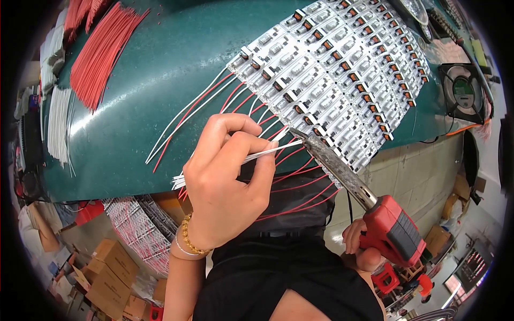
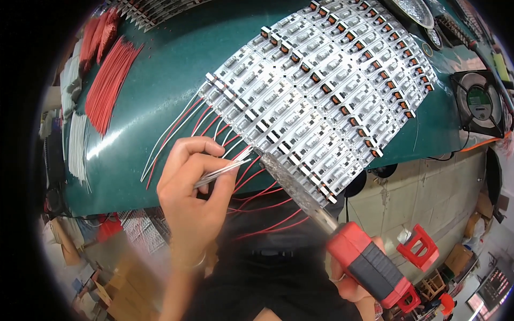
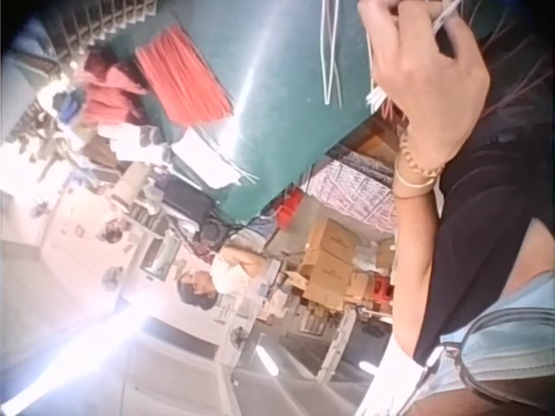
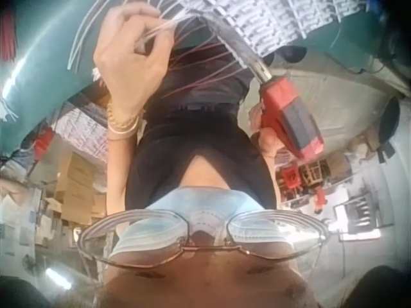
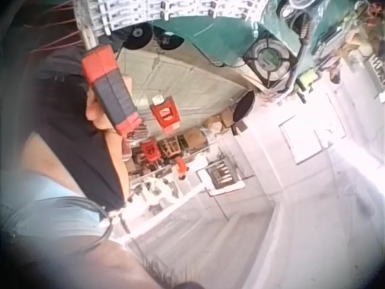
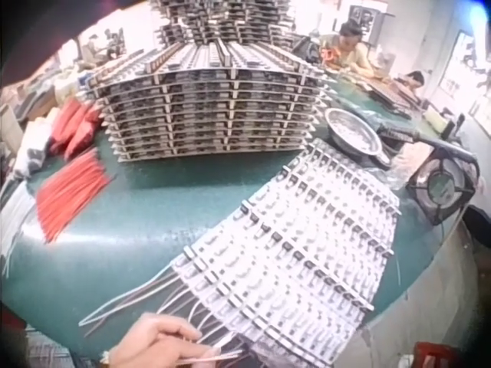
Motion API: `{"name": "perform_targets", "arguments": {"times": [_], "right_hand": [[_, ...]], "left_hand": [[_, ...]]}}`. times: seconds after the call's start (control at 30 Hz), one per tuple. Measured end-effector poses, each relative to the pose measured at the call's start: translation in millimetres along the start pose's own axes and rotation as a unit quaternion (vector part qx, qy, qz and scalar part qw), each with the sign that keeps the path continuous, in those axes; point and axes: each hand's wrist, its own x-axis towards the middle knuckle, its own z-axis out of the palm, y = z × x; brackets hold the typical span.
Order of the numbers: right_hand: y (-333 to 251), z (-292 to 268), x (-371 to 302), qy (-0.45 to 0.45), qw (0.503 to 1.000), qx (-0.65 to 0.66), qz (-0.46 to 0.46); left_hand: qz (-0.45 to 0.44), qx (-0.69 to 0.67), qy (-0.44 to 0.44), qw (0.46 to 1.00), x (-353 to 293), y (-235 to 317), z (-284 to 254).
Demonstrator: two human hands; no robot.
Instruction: The person solders red and white wires onto an array of circuit boards using a soldering iron, picking up and positioning the wires by hand.
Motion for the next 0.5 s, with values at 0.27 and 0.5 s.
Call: {"name": "perform_targets", "arguments": {"times": [0.27,0.5], "right_hand": [[-10,10,15,-0.036,0.968,0.246,0.023],[3,8,7,-0.050,0.979,0.198,-0.018]], "left_hand": [[0.018,0.008,0.017,1.000,-4,-6,3],[0.023,0.012,0.020,0.999,-5,-7,1]]}}
